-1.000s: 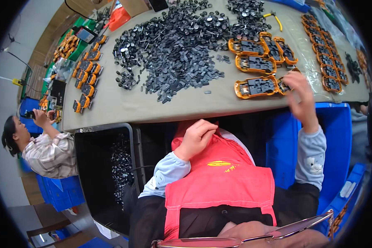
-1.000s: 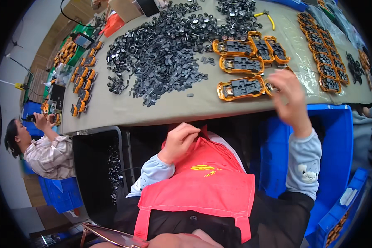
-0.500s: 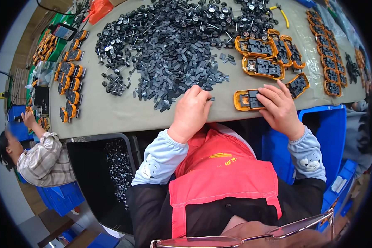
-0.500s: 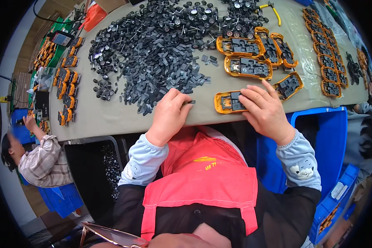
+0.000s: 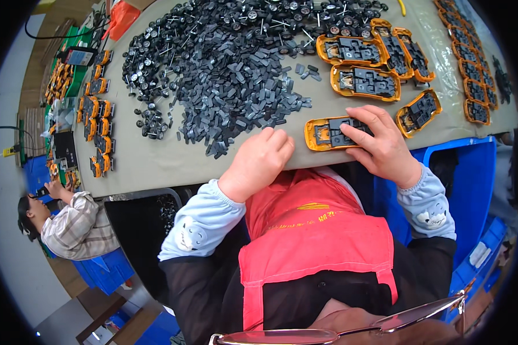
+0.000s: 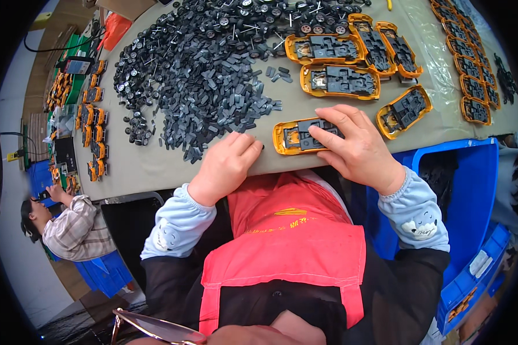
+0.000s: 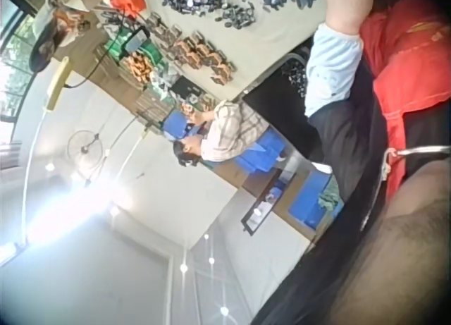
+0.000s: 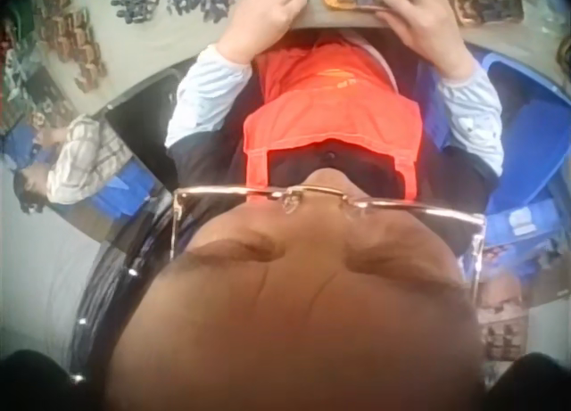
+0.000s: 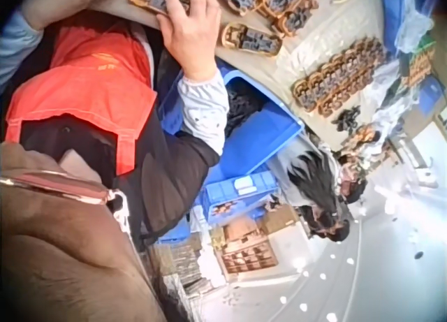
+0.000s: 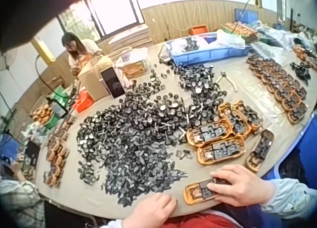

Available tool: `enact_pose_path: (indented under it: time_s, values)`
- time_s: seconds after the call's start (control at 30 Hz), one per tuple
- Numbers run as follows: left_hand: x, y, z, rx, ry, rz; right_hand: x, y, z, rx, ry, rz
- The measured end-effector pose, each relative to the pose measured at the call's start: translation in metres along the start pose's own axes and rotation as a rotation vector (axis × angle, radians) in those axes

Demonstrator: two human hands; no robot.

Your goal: The person assembles toy cars by retrieving car bodies and base plates, installing wheel axles and covers by hand, and placing the assembled cars onto the table.

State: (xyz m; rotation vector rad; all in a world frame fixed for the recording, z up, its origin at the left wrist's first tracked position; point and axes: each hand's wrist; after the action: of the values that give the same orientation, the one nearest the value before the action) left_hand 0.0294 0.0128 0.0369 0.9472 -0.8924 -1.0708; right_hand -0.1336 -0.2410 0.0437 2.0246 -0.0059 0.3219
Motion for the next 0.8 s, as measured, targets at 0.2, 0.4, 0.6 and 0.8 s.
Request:
enact_pose_path:
  time_s: [0.2,0.4,0.6,0.8]
  values:
    - [0.006,0.000,-0.010,0.233,-0.227,-0.071,0.003,0.002,-0.002,-0.013,0.032,-0.005]
    - [0.016,0.004,-0.019,0.186,-0.297,-0.072,0.003,0.002,0.001,-0.039,0.071,0.024]
    - [0.042,0.016,-0.015,0.142,-0.546,-0.175,0.006,0.004,-0.001,-0.033,0.155,-0.022]
    - [0.049,0.022,-0.022,0.111,-0.672,-0.344,0.007,0.000,0.004,0.034,0.173,-0.042]
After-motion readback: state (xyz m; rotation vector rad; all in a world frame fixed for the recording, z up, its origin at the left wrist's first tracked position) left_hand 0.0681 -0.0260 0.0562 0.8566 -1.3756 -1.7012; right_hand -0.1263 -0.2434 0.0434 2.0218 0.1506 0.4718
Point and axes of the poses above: each hand's wrist, its own x-axis towards the middle knuckle, its own y-axis out of the back of the hand, z = x × y, and after that the axes turned 5 degrees about -z, right-handed
